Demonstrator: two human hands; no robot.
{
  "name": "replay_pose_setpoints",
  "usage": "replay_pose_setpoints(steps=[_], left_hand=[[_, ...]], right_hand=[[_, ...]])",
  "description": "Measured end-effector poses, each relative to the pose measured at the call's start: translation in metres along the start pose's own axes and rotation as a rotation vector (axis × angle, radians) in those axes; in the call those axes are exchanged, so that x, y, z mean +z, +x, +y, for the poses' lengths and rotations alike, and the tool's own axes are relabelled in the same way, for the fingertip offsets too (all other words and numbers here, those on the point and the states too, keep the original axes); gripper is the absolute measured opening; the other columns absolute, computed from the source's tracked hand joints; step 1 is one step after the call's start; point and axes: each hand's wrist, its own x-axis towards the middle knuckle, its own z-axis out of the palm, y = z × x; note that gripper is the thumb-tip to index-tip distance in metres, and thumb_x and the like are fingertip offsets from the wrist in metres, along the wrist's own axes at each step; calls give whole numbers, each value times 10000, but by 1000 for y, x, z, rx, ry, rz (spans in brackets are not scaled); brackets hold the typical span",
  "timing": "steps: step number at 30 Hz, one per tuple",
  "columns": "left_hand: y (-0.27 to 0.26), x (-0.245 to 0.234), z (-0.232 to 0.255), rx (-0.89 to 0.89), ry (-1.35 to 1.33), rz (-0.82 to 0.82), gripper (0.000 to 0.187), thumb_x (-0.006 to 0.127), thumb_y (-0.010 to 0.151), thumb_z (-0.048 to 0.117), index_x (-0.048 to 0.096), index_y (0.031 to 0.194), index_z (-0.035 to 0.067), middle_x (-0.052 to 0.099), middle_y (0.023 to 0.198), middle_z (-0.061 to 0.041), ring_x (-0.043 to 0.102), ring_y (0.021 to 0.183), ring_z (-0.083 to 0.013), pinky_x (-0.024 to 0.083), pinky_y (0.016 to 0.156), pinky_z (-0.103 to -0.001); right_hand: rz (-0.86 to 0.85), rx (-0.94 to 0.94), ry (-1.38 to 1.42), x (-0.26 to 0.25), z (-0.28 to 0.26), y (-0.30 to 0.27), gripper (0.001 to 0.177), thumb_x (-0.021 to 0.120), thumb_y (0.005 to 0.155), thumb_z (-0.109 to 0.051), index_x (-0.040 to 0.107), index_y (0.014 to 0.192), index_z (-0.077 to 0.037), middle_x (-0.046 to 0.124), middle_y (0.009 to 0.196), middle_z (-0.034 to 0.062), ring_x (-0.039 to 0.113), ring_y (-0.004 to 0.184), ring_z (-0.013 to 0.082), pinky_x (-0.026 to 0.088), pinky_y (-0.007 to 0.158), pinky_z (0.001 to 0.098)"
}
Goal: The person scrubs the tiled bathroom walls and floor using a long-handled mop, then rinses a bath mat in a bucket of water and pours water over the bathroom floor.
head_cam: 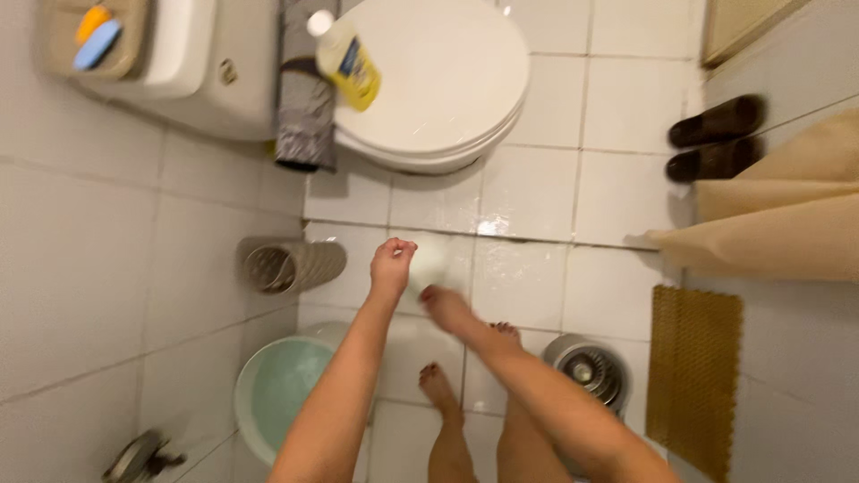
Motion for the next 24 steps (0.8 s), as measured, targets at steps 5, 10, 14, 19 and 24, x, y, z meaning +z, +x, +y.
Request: replay_pose_setpoints(steps=[5,10,14,19,24], left_hand=[[-16,-76,-55,-55,-76,40,283,691,915,291,697,1114,90,750,1139,-90,686,1068,-222,512,938,-354],[-27,-132,-92,-137,-114,39,340,675,923,280,680,1192,72,733,1156,-71,662,1075,-193,500,945,-336],[-33,-156,-110,-128,-90,34,364,676,933,292,680,1224,74,731,1156,-73,660,1074,-183,501,947,-329],[-24,-148,-128,-80,-186,-36,336,680,955,271,663,1227,75,740,1138,-79,674,1033,-171,525,930,-321],[-31,-100,-104,40,-12,-181,276,725,959,282,747,1090,40,805,1063,-117,713,953,-183,546,900,-327]], right_hand=[[-354,233,238,91,-96,-36,201,609,934,-179,625,1132,-149,682,809,155,584,555,238,514,491,416],[-640,78,-96,167,-121,-28,445,633,962,-250,775,1051,163,729,806,212,613,466,232,526,387,371],[-487,-211,-124,211,-132,-37,682,635,972,-565,658,1223,69,677,1093,223,700,800,387,578,660,482],[-232,-103,-22,180,-127,-3,405,649,917,-444,702,1165,-129,757,1078,186,722,926,319,563,826,417],[260,-274,291,65,-36,1,125,620,930,-96,733,973,-63,748,910,105,681,814,193,565,766,355]])
